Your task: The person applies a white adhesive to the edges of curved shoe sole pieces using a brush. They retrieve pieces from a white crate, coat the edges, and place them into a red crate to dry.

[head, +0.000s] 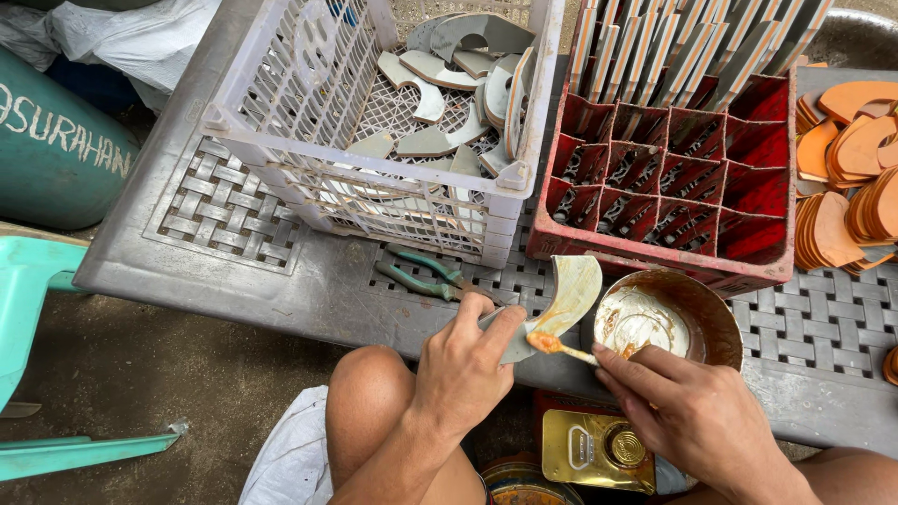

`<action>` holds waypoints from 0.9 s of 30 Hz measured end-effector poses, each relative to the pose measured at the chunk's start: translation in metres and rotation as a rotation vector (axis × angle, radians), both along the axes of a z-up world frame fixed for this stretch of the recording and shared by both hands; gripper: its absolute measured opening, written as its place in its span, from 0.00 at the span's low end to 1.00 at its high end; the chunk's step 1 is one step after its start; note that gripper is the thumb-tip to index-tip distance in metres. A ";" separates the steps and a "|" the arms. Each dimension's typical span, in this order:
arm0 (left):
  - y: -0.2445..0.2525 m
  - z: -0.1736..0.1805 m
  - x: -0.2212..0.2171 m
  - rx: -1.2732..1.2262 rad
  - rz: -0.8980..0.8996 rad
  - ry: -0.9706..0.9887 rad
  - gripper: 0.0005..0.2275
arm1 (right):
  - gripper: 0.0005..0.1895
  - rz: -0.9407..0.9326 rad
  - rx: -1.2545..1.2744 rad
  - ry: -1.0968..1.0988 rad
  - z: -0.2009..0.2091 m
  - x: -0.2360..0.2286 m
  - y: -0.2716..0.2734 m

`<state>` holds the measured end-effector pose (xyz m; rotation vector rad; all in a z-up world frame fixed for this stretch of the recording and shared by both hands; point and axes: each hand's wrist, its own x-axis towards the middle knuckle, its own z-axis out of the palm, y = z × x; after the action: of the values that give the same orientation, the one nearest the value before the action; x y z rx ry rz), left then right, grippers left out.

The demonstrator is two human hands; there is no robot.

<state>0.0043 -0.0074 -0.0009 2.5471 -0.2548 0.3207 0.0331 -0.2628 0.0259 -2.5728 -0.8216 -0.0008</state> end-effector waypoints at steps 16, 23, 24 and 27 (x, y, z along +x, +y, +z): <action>0.001 -0.001 0.000 0.038 -0.014 0.067 0.24 | 0.19 0.037 -0.015 0.072 0.000 0.002 -0.004; -0.001 0.001 0.000 0.016 -0.030 0.033 0.26 | 0.20 -0.015 -0.055 0.029 -0.009 0.000 -0.004; 0.000 0.002 -0.001 0.018 -0.027 0.044 0.26 | 0.19 -0.014 -0.124 0.078 -0.009 0.000 -0.004; 0.001 0.002 0.000 0.024 -0.025 0.057 0.25 | 0.17 0.025 -0.057 0.194 -0.004 0.004 -0.010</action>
<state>0.0038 -0.0064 0.0009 2.5704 -0.2698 0.2359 0.0376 -0.2725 0.0221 -2.5652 -0.7903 0.2788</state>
